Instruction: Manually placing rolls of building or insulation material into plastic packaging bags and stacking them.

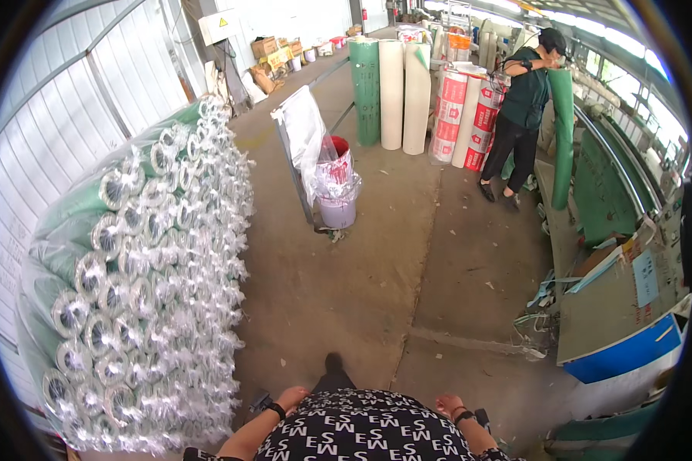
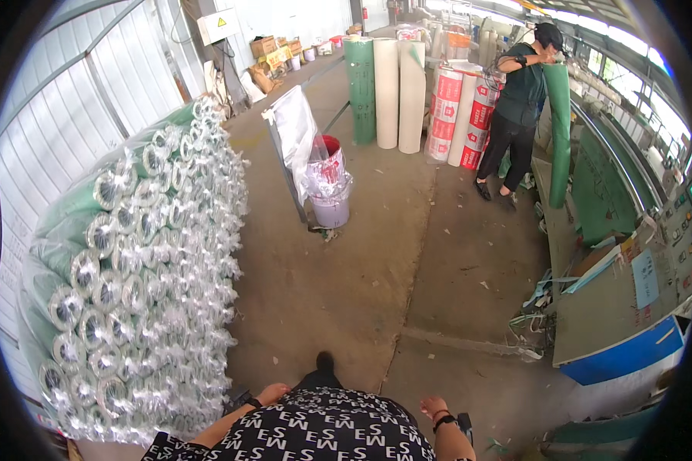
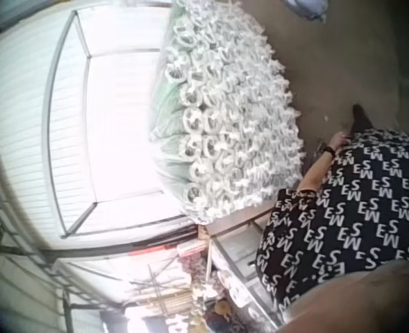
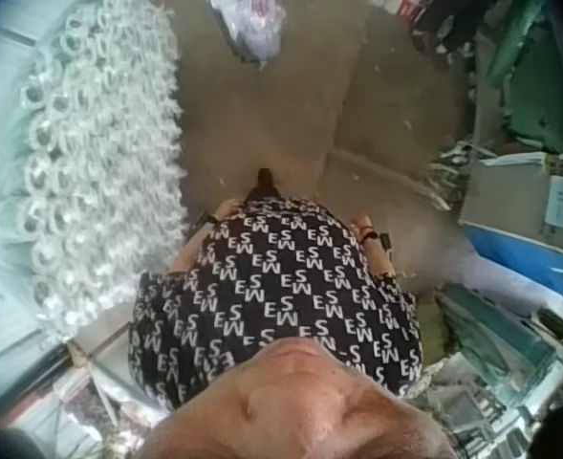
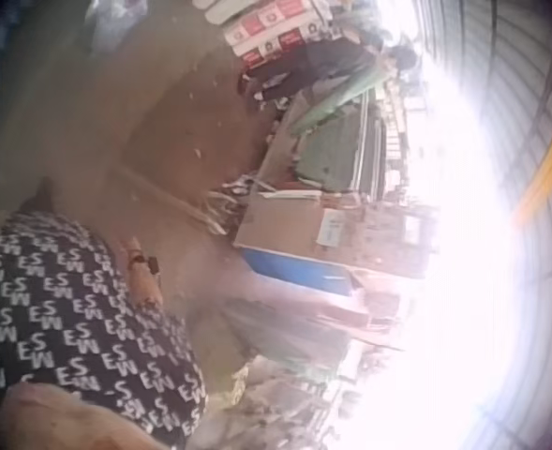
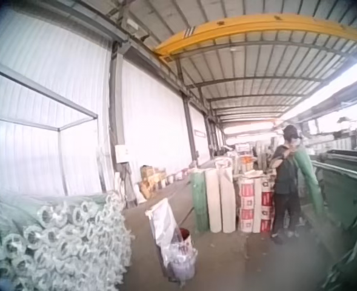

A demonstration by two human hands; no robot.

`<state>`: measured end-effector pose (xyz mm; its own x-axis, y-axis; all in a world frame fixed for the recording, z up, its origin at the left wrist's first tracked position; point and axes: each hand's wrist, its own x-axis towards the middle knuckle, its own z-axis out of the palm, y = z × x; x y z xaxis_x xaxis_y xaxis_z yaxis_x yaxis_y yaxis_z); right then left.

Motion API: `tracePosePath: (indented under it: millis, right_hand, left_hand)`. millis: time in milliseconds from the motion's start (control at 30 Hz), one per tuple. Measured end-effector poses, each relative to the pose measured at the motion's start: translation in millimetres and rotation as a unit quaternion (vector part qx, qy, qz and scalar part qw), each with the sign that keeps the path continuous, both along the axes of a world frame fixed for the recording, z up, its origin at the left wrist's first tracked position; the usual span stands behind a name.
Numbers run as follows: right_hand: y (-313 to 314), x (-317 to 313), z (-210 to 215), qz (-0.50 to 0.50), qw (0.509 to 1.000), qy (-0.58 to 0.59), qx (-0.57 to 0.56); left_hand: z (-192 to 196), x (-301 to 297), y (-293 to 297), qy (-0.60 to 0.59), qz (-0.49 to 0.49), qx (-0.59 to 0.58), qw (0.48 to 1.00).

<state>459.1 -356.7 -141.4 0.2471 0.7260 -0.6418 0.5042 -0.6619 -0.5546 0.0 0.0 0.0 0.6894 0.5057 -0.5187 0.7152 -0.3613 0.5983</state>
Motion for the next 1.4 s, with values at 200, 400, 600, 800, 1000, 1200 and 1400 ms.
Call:
tracePosePath:
  millis: [200, 400, 600, 800, 1000, 1200, 1400]
  right_hand:
    - [-69.2, -5.0, -85.4, 0.150, 0.975, -0.139, -0.086]
    - [43.5, -9.4, -14.4, 0.100, 0.982, -0.035, -0.156]
    - [212.7, 50.5, 23.1, 0.169, 0.978, -0.066, -0.101]
    - [570.0, 145.1, 97.2, 0.254, 0.956, -0.149, 0.024]
    - [850.9, 122.9, 163.9, -0.151, 0.964, 0.186, 0.112]
    - [1020.0, 74.2, 142.8, -0.130, 0.981, 0.126, 0.068]
    - [1126.7, 71.2, 78.2, -0.339, 0.938, 0.074, 0.019]
  left_hand:
    - [-22.3, 70.3, 71.8, -0.082, -0.177, 0.035, 0.980]
    - [-40.5, 132.5, 187.5, -0.076, 0.153, -0.258, 0.951]
    - [-45.0, 207.2, 329.3, -0.083, 0.072, -0.163, 0.980]
    - [25.7, 245.1, 469.8, -0.159, 0.296, -0.292, 0.895]
    - [14.4, 188.9, 517.7, -0.095, 0.388, -0.227, 0.888]
    - [-41.6, 35.6, 415.6, -0.027, 0.276, -0.092, 0.956]
    - [29.5, 83.6, 396.9, 0.152, 0.342, -0.161, 0.913]
